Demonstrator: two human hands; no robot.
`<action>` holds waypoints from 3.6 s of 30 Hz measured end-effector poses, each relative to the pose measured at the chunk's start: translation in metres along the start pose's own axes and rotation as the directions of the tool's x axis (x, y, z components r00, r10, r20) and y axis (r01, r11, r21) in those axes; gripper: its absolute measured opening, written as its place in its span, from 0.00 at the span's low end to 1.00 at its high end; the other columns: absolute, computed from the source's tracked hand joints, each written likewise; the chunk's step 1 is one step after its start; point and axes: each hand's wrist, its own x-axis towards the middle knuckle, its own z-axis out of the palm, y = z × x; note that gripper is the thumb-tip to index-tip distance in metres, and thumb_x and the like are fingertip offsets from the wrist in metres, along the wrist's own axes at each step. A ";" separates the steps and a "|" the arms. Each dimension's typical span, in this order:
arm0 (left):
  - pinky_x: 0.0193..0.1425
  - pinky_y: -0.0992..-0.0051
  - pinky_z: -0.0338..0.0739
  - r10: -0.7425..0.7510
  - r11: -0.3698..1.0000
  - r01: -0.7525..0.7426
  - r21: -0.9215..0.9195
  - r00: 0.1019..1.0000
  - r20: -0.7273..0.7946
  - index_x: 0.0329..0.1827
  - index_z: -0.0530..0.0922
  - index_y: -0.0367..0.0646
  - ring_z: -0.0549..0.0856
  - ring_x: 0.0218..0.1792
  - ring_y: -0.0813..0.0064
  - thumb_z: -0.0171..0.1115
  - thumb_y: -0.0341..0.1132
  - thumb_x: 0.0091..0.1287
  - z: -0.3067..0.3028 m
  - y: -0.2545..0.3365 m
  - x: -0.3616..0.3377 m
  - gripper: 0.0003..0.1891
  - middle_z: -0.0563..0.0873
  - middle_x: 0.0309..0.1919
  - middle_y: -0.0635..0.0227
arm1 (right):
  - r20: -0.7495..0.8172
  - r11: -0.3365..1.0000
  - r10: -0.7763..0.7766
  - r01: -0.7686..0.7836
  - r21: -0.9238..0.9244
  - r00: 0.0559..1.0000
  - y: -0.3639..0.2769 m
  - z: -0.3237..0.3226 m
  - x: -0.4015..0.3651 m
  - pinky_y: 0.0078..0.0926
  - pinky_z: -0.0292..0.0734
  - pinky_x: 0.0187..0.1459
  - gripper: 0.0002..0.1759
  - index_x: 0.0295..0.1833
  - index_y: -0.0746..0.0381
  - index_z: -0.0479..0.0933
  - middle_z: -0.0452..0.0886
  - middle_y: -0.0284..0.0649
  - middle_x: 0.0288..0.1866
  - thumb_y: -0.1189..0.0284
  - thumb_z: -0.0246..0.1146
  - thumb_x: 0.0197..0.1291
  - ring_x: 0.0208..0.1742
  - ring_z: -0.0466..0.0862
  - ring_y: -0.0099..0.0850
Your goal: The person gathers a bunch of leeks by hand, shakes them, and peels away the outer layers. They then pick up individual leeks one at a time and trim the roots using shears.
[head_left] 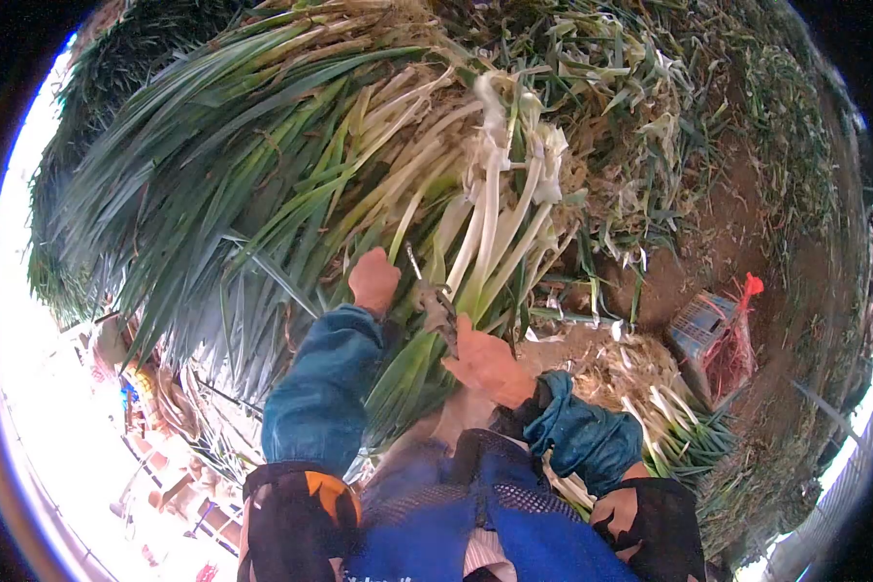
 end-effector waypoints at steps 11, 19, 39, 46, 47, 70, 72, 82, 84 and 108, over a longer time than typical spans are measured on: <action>0.37 0.74 0.75 -0.008 0.520 0.184 -0.834 0.978 0.210 0.55 0.73 0.36 0.82 0.32 0.73 0.60 0.29 0.50 -0.012 0.013 -0.083 0.26 0.84 0.32 0.58 | 0.149 0.931 0.364 -0.361 -0.045 0.920 -0.003 -0.023 0.022 0.46 0.74 0.34 0.33 0.56 0.75 0.58 0.77 0.57 0.31 0.64 0.60 0.52 0.34 0.79 0.54; 0.47 0.78 0.75 0.009 0.186 0.247 -0.951 0.967 0.253 0.61 0.68 0.31 0.81 0.42 0.77 0.57 0.22 0.55 -0.025 0.019 -0.130 0.27 0.82 0.44 0.61 | 0.161 0.936 0.350 -0.349 -0.039 0.923 -0.027 -0.051 -0.002 0.47 0.76 0.36 0.31 0.56 0.74 0.57 0.77 0.58 0.32 0.63 0.57 0.55 0.35 0.80 0.54; 0.36 0.81 0.72 0.072 0.372 0.234 -0.898 0.957 0.280 0.61 0.70 0.36 0.77 0.31 0.83 0.59 0.25 0.54 0.029 0.047 -0.095 0.27 0.82 0.33 0.68 | -0.038 0.870 0.451 -0.449 -0.205 0.891 0.052 -0.041 0.045 0.44 0.76 0.35 0.36 0.59 0.75 0.55 0.78 0.55 0.28 0.63 0.60 0.51 0.33 0.80 0.54; 0.30 0.81 0.69 0.127 0.494 0.129 -0.860 0.968 0.217 0.59 0.72 0.40 0.73 0.26 0.85 0.59 0.26 0.54 0.060 0.046 -0.096 0.26 0.77 0.26 0.75 | -0.114 0.895 0.364 -0.381 -0.232 0.924 0.060 -0.044 0.039 0.44 0.75 0.36 0.38 0.60 0.76 0.56 0.78 0.55 0.30 0.62 0.62 0.50 0.35 0.80 0.53; 0.29 0.81 0.68 0.110 0.521 0.122 -0.845 0.972 0.208 0.59 0.72 0.40 0.73 0.25 0.85 0.60 0.26 0.54 0.064 0.044 -0.099 0.26 0.76 0.24 0.75 | -0.105 0.897 0.354 -0.370 -0.242 0.929 0.063 -0.044 0.041 0.45 0.75 0.37 0.39 0.60 0.76 0.56 0.78 0.56 0.31 0.63 0.62 0.50 0.35 0.80 0.53; 0.35 0.64 0.80 0.214 0.977 -0.214 -0.012 0.976 -0.033 0.60 0.61 0.30 0.81 0.36 0.57 0.53 0.25 0.56 0.019 0.096 -0.079 0.27 0.75 0.39 0.54 | -0.072 0.943 0.317 -0.323 -0.082 0.946 0.059 -0.071 0.034 0.49 0.74 0.31 0.35 0.54 0.73 0.58 0.77 0.60 0.28 0.60 0.64 0.51 0.31 0.79 0.57; 0.33 0.60 0.79 0.213 0.977 -0.213 -0.001 0.975 0.057 0.60 0.61 0.30 0.81 0.35 0.52 0.53 0.25 0.55 0.010 0.075 -0.093 0.27 0.74 0.39 0.53 | 0.032 0.952 0.306 -0.305 -0.030 0.952 0.046 -0.075 0.012 0.50 0.74 0.32 0.34 0.55 0.73 0.58 0.77 0.61 0.29 0.60 0.63 0.53 0.31 0.79 0.57; 0.26 0.69 0.80 0.210 0.974 -0.223 0.042 0.955 0.210 0.54 0.71 0.36 0.82 0.35 0.64 0.55 0.33 0.58 0.052 0.040 -0.161 0.20 0.77 0.39 0.60 | 0.168 0.990 0.134 -0.138 0.013 0.977 0.010 -0.034 0.041 0.44 0.76 0.37 0.35 0.58 0.74 0.56 0.77 0.56 0.34 0.60 0.59 0.53 0.36 0.80 0.53; 0.28 0.65 0.80 0.171 0.977 -0.106 -0.186 0.908 0.383 0.49 0.75 0.38 0.83 0.37 0.63 0.55 0.34 0.58 0.027 0.013 -0.145 0.17 0.79 0.40 0.59 | 0.330 0.992 0.122 -0.126 -0.008 0.936 -0.017 -0.014 0.067 0.45 0.76 0.38 0.33 0.56 0.73 0.58 0.78 0.56 0.33 0.60 0.57 0.54 0.36 0.80 0.54; 0.49 0.56 0.72 0.041 0.982 -0.050 -0.182 0.998 -0.053 0.53 0.71 0.44 0.78 0.47 0.48 0.61 0.34 0.47 -0.074 -0.030 -0.030 0.26 0.78 0.46 0.50 | 0.179 0.944 0.306 -0.323 0.069 0.935 -0.038 -0.040 0.009 0.45 0.73 0.38 0.34 0.60 0.67 0.57 0.76 0.60 0.36 0.60 0.61 0.55 0.40 0.78 0.56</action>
